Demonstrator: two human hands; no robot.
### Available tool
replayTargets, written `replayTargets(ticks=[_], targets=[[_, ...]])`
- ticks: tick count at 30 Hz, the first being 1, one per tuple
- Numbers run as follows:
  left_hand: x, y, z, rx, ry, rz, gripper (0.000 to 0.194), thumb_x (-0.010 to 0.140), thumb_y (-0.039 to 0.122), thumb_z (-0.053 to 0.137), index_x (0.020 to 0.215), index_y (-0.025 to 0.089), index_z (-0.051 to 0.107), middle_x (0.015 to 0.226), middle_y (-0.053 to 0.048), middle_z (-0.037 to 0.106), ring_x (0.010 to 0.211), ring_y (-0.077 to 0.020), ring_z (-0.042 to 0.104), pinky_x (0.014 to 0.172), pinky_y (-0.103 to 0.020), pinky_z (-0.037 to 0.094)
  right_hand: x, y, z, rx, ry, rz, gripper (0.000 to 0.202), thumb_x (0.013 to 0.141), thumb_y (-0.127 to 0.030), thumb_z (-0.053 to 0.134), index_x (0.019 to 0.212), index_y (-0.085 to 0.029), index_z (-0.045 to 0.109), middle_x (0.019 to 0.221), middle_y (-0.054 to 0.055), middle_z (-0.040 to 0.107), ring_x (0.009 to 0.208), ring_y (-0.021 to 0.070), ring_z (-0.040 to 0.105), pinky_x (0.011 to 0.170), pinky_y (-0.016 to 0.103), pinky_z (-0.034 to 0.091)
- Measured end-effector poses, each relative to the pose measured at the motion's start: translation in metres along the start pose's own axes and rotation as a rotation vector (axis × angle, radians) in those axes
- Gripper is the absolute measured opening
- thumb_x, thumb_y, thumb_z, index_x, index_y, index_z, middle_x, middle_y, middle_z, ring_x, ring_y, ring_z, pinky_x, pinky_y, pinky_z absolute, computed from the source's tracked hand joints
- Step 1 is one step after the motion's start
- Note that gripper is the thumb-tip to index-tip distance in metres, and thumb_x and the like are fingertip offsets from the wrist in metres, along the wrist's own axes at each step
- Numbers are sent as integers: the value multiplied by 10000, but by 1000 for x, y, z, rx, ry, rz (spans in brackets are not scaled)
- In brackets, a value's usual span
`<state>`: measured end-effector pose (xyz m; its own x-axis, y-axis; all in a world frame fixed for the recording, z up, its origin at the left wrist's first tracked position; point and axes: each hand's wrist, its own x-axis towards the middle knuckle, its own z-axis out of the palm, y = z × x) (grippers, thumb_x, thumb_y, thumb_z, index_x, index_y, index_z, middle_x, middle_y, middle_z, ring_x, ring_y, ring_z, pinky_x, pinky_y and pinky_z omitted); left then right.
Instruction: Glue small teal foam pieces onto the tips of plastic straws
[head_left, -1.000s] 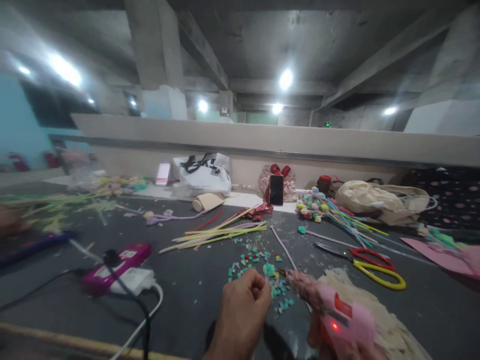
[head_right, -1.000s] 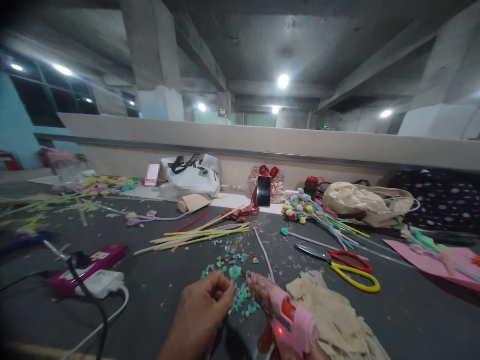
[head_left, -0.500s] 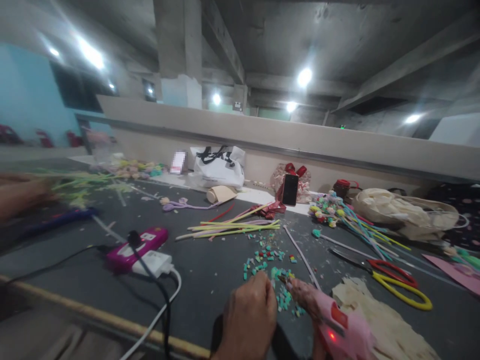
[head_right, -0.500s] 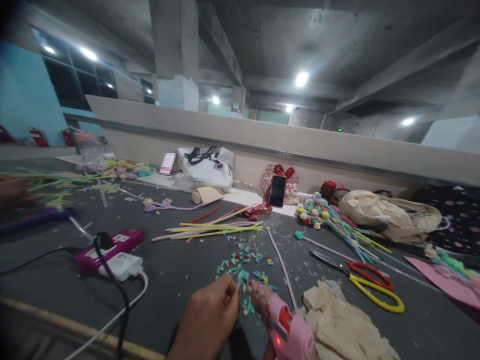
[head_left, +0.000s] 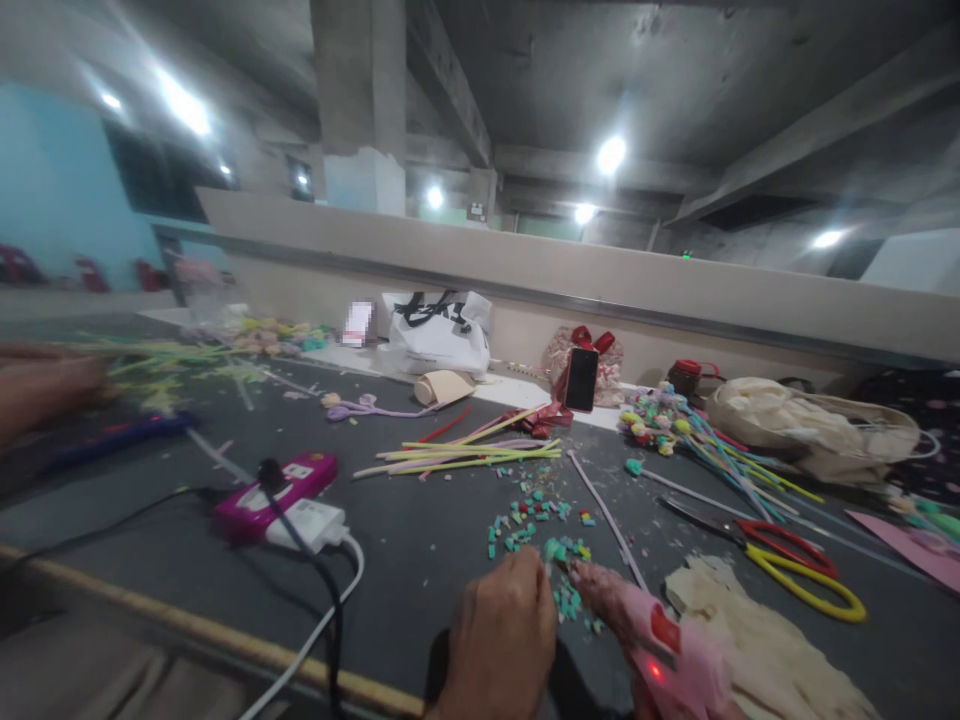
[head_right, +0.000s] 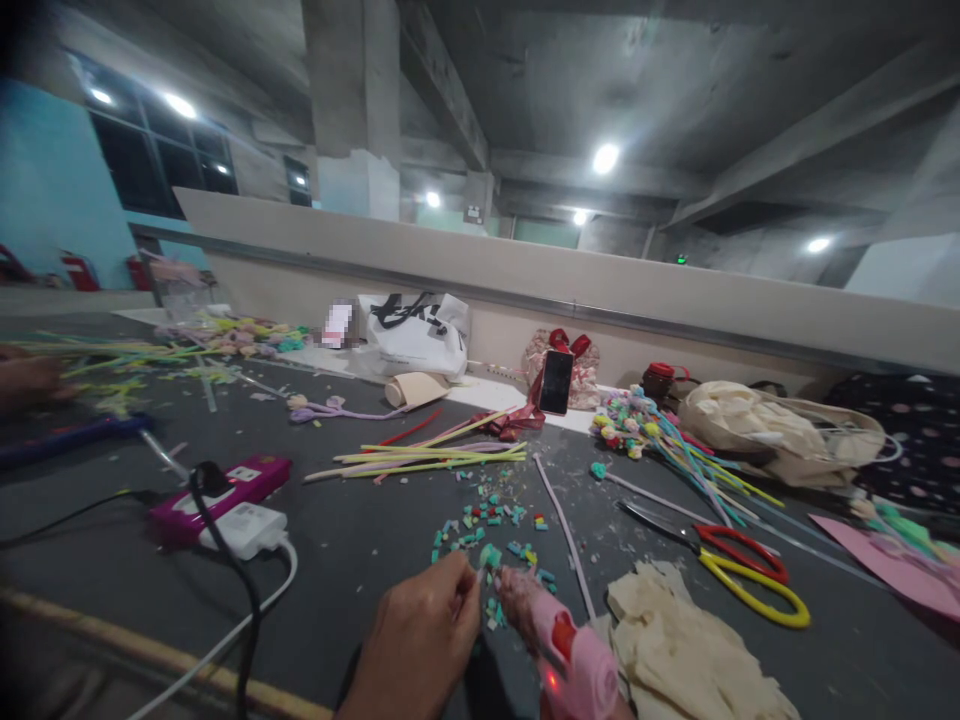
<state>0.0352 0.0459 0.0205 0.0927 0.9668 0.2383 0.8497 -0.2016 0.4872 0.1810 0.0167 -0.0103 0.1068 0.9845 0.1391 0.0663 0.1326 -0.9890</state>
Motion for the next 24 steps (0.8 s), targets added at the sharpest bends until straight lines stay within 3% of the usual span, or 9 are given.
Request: replayTargets(ticks=[7,13,17,21,24], targets=[[1,1,-2,3,-19,-24,212,779,155,380,715,212,574,719,-23,668,642,-157,611,535,-235,325,29,9,-3,42,-41,61,160,832,-260,472,897,-153,572,904,18,596,750,139,580,644,293,488],[1,0,-1,20,-26,-14,209,780,156,380,716,216,570,716,-19,668,666,-164,617,541,-237,329,19,6,12,89,-63,109,200,838,-297,453,852,-156,594,894,0,603,807,182,581,666,298,483],[0,1,-1,24,-31,-17,207,780,158,382,725,216,573,743,-22,669,657,-163,615,536,-237,333,25,4,22,95,-46,119,216,832,-283,469,995,-162,542,1009,32,564,843,180,565,703,339,476],[-2,0,0,34,-23,-17,210,782,159,384,721,218,576,727,-19,669,653,-159,616,528,-235,327,26,-4,20,84,-21,111,237,835,-274,463,1047,-178,512,1074,50,533,880,182,549,728,361,468],[-1,-1,0,42,-29,-20,207,779,158,387,724,218,577,733,-23,669,655,-162,619,523,-235,327,9,-13,13,72,-12,103,238,834,-277,463,1044,-175,515,1072,51,535,879,183,548,728,364,468]])
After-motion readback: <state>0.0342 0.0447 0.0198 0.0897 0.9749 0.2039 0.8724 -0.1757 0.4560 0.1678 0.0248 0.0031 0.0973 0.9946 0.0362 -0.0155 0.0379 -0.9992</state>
